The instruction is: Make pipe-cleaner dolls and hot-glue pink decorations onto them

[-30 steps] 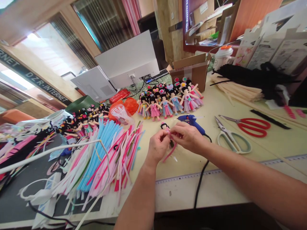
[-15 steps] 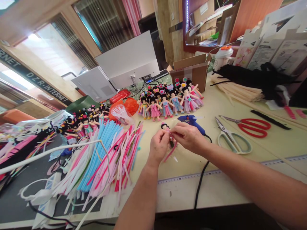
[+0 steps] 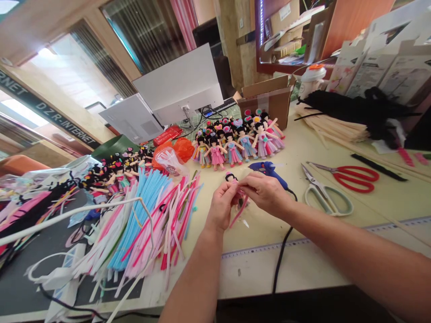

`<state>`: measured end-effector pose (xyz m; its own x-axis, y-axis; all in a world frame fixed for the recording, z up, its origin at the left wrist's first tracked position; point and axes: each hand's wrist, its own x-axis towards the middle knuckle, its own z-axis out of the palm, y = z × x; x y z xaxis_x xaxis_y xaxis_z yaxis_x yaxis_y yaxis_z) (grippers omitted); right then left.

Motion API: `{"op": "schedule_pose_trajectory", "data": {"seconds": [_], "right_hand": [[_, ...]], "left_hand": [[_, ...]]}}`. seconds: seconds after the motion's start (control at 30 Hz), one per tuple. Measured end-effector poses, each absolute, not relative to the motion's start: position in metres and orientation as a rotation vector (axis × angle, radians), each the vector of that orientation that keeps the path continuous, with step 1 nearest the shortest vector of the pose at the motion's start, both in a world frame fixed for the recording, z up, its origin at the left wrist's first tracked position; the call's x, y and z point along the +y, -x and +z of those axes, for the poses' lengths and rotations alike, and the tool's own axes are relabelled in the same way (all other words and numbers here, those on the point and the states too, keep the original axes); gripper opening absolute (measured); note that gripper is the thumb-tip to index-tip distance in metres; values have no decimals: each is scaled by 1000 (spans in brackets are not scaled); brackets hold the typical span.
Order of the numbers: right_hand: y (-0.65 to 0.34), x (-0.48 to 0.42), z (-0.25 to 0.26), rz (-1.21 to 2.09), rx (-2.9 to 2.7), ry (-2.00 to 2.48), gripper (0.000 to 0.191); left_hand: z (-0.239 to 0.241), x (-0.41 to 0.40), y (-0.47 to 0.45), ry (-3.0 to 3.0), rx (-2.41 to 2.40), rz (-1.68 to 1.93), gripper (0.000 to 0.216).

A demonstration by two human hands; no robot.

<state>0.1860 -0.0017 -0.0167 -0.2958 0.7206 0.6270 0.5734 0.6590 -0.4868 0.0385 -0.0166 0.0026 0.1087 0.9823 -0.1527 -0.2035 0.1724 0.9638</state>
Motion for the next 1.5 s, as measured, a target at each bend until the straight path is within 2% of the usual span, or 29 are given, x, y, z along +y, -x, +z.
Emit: {"op": "schedule_pose_trajectory", "data": {"seconds": [0.57, 0.67, 0.8, 0.9, 1.0, 1.17, 1.5], "right_hand": [[-187, -3, -14, 337, -1949, 1051, 18], [-185, -1, -13, 526, -1844, 1077, 9], [-183, 5, -14, 1010, -1565, 971, 29], [-183, 9, -16, 1173, -1431, 891, 22], [-183, 9, -17, 1152, -1463, 918, 18], [-183, 6, -20, 1065, -1548, 969, 20], [-182, 0, -17, 861, -1699, 1056, 9]], "left_hand": [[-9, -15, -41, -1017, 1007, 1135, 46], [-8, -15, -41, -1051, 1025, 1185, 42], [-4, -15, -38, -1078, 1060, 1248, 35], [-1, -14, -33, -1155, 1114, 1299, 28], [2, -13, -29, -1310, 1181, 1343, 25], [9, -17, -27, -1622, 1389, 1220, 20], [8, -21, -28, -1793, 1441, 1205, 14]]}}
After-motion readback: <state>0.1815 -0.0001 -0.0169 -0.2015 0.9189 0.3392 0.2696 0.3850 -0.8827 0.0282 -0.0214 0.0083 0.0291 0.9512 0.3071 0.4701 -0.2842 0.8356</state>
